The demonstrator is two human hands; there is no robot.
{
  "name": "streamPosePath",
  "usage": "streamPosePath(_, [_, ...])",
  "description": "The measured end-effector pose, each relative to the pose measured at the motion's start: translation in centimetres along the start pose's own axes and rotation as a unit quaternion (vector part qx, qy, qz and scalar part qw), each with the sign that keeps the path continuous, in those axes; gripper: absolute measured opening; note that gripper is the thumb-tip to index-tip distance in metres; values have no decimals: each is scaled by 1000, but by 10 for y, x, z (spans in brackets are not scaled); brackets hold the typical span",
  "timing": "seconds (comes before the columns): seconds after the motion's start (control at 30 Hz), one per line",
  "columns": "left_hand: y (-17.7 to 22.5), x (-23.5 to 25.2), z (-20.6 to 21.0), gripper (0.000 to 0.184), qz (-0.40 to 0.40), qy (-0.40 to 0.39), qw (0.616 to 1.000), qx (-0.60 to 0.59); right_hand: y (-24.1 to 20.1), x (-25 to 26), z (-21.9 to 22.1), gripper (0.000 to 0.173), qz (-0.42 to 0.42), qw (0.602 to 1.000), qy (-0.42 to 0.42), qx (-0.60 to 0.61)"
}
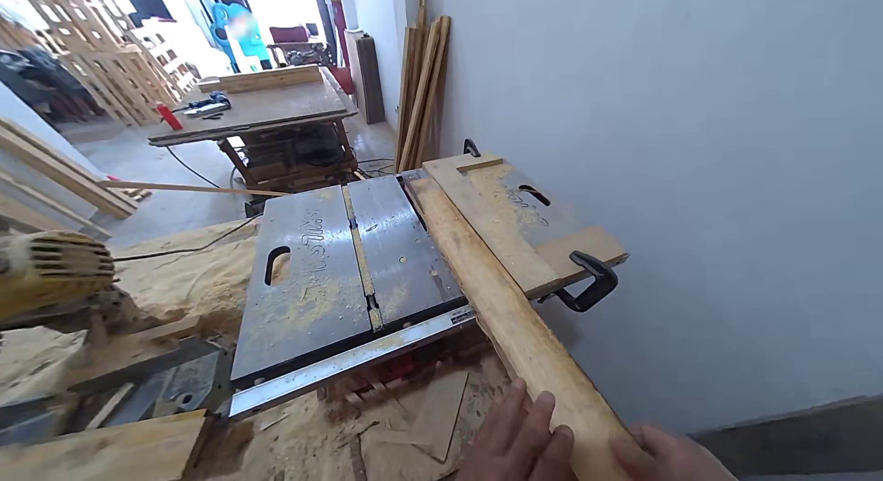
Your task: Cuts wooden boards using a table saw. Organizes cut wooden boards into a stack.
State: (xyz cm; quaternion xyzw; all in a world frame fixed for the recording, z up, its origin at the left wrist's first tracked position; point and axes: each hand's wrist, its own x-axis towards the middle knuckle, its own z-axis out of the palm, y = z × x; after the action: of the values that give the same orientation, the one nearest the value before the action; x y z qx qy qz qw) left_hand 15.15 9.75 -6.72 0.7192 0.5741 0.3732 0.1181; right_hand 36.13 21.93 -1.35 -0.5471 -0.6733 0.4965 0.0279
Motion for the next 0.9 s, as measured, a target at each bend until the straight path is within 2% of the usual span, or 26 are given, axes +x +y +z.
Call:
streamPosePath(0.07, [4, 3, 9, 109, -15, -8, 999, 52, -9, 14, 4, 42, -6, 1000, 5, 5])
streamPosePath(0.13, [0, 14, 16, 118, -28, 18, 993, 111, -16, 28, 7, 40, -14, 999, 12, 33])
streamPosePath(0.23, [-16, 26, 22, 119, -7, 74, 984, 164, -24, 47, 11, 39, -12, 997, 17, 79])
streamPosePath(0.43, [-29, 48, 0, 122, -61, -26, 981, 181, -49, 74, 16, 34, -23, 990, -6, 137])
streamPosePath(0.63, [-56, 66, -10, 118, -43, -15, 975, 219, -59, 104, 22, 41, -41, 987, -5, 158])
streamPosePath(0.7, [-61, 70, -14, 117, -47, -19, 974, 220, -60, 108, 23, 42, -65, 987, 18, 146])
streamPosePath(0.73, [-63, 72, -15, 117, -49, -22, 973, 223, -58, 105, 21, 42, -90, 988, 41, 117])
streamPosePath(0.8, [-67, 76, -19, 117, -46, -27, 973, 226, -55, 85, 13, 46, -183, 980, 81, -16])
streamPosePath(0.83, [-70, 77, -21, 117, -41, -25, 973, 227, -49, 73, 8, 48, -244, 960, 83, -114])
streamPosePath(0.9, [-75, 79, -22, 117, -30, -17, 973, 229, -35, 57, 0, 48, -359, 878, 62, -311])
